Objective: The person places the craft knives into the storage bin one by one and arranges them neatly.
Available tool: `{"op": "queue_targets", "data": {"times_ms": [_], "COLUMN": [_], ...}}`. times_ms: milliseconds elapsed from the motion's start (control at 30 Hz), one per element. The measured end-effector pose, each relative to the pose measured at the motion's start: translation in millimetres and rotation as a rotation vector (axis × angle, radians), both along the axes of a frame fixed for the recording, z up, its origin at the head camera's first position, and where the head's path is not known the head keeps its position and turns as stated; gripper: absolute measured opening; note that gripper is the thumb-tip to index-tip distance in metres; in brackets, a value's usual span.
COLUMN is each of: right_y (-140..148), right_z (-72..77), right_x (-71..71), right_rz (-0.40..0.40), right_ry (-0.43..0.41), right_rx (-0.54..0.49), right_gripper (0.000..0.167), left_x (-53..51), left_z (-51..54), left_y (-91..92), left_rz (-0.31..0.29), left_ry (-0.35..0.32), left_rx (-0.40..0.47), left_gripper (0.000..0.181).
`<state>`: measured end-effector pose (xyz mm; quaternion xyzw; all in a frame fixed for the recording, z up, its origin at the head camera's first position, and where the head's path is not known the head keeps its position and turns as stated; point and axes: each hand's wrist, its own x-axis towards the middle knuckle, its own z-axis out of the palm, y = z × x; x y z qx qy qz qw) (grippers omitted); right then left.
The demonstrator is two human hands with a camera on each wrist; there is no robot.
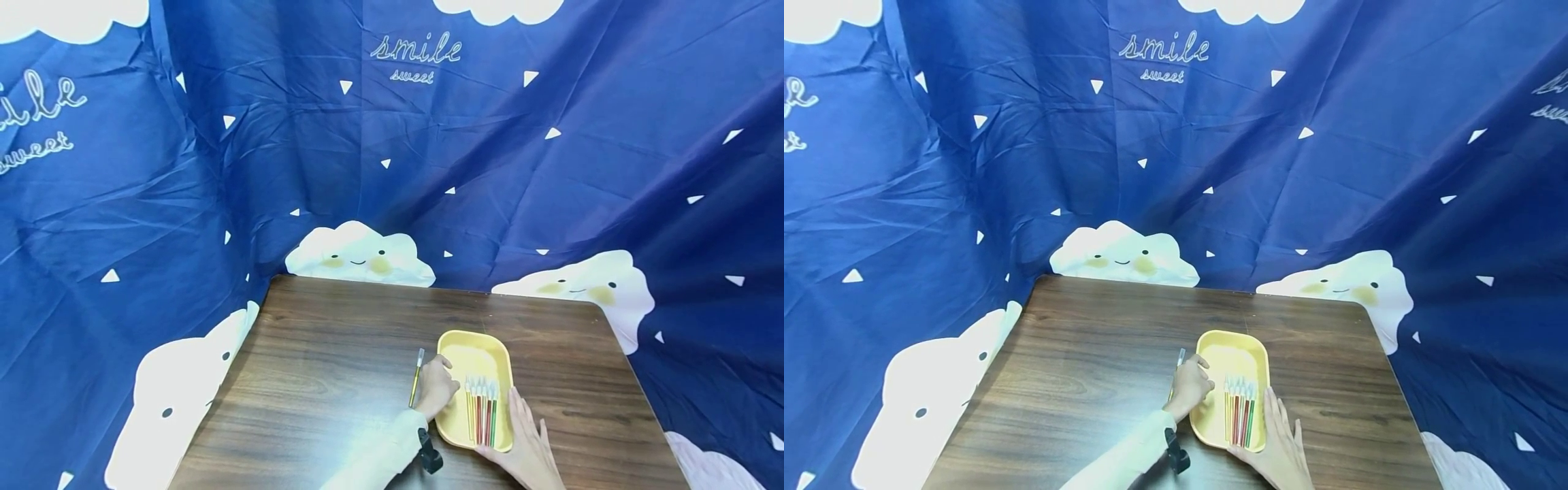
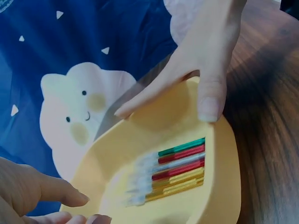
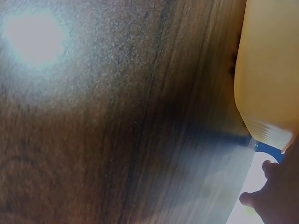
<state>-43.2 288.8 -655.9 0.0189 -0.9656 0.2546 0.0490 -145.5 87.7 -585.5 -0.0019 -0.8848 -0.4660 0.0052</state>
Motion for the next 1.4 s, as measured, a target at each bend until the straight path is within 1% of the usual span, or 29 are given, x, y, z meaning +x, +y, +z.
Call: {"op": "queue_targets", "data": {"times_ms": [33, 67, 100, 133, 167, 200, 267, 300, 333, 367, 400, 433, 467, 500, 533, 600, 667, 700, 733, 767, 867, 933, 967, 1067, 1200, 1333, 1400], "right_y": [0, 0, 0, 0, 1, 1, 1, 1, 1, 1, 1, 1, 1, 1, 2, 2, 2, 2, 2, 2, 2, 1, 1, 0, -1, -1, -1], "right_z": [-0.6, -1.0, -1.4, -1.6, -1.5, -1.4, -0.7, -0.6, -0.5, -0.6, -0.9, -1.3, -1.8, -2.2, -2.6, -3.3, -3.3, -3.3, -3.2, -3.1, -2.2, -1.1, -0.5, 2.0, 4.4, 4.9, 4.7], "right_x": [0.1, 0.2, 0.1, 0.0, -0.1, -0.4, -1.2, -1.5, -1.7, -1.9, -1.9, -1.9, -1.7, -1.5, -1.4, -1.2, -1.0, -0.9, -0.9, -0.7, -0.4, -0.3, -0.4, -0.4, -0.4, -0.8, -1.1], "right_rz": [0.0, -0.001, -0.001, -0.002, -0.004, -0.004, -0.007, -0.008, -0.009, -0.009, -0.008, -0.009, -0.01, -0.01, -0.01, -0.012, -0.013, -0.013, -0.013, -0.012, -0.01, -0.01, -0.01, -0.008, -0.009, -0.013, -0.008], "right_ry": [0.001, 0.0, -0.004, -0.007, -0.013, -0.016, -0.025, -0.026, -0.027, -0.03, -0.03, -0.032, -0.034, -0.037, -0.04, -0.043, -0.045, -0.047, -0.05, -0.055, -0.066, -0.069, -0.07, -0.085, -0.109, -0.109, -0.105], "right_rx": [0.001, 0.001, 0.003, 0.002, 0.002, 0.003, 0.005, 0.005, 0.005, 0.006, 0.003, 0.003, 0.003, 0.003, 0.004, 0.008, 0.01, 0.008, 0.005, 0.002, -0.004, -0.007, -0.01, -0.02, -0.023, -0.015, -0.02], "right_gripper": [0.14, 0.141, 0.141, 0.141, 0.141, 0.141, 0.141, 0.141, 0.141, 0.141, 0.141, 0.141, 0.141, 0.142, 0.142, 0.142, 0.142, 0.142, 0.142, 0.142, 0.143, 0.142, 0.142, 0.141, 0.142, 0.142, 0.142], "left_x": [0.4, -0.4, -7.4, -15.2, -18.6, -24.5, -31.4, -34.7, -33.2, -31.1, -32.9, -32.0, -31.8, -31.6, -31.9, -26.5, -20.4, -18.6, -17.7, -14.4, -11.7, -11.7, -10.7, -12.2, -11.7, -10.2, -10.1], "left_z": [3.0, 3.4, -17.3, -39.6, -46.7, -62.4, -79.4, -87.7, -80.3, -71.2, -76.1, -74.2, -75.1, -75.7, -79.3, -67.6, -55.8, -52.1, -53.2, -44.6, -40.1, -40.2, -35.9, -40.8, -46.1, -49.7, -52.7], "left_y": [-2.7, -5.5, -5.2, -4.7, -6.6, -6.5, -9.2, -10.1, -12.7, -16.0, -18.0, -20.9, -23.4, -25.7, -27.5, -33.7, -38.7, -40.4, -41.6, -43.6, -45.9, -47.2, -48.3, -50.9, -54.3, -56.2, -56.7], "left_rz": [0.002, -0.001, 0.002, 0.007, 0.006, 0.018, 0.028, 0.036, 0.045, 0.051, 0.062, 0.066, 0.069, 0.073, 0.086, 0.089, 0.096, 0.106, 0.121, 0.126, 0.144, 0.142, 0.135, 0.127, 0.131, 0.136, 0.146], "left_ry": [-0.013, -0.013, 0.018, 0.064, 0.079, 0.122, 0.174, 0.186, 0.19, 0.169, 0.166, 0.141, 0.131, 0.126, 0.137, 0.098, 0.084, 0.067, 0.068, 0.042, 0.022, 0.024, 0.009, 0.007, 0.013, 0.013, 0.001], "left_rx": [0.001, 0.005, -0.006, -0.018, -0.014, -0.034, -0.031, -0.044, -0.057, -0.062, -0.08, -0.08, -0.097, -0.1, -0.115, -0.081, -0.055, -0.048, -0.065, -0.059, -0.093, -0.12, -0.116, -0.136, -0.153, -0.154, -0.163], "left_gripper": [0.032, 0.032, 0.033, 0.033, 0.034, 0.034, 0.034, 0.034, 0.033, 0.033, 0.033, 0.032, 0.032, 0.031, 0.03, 0.029, 0.028, 0.028, 0.028, 0.028, 0.03, 0.031, 0.031, 0.029, 0.03, 0.031, 0.032]}}
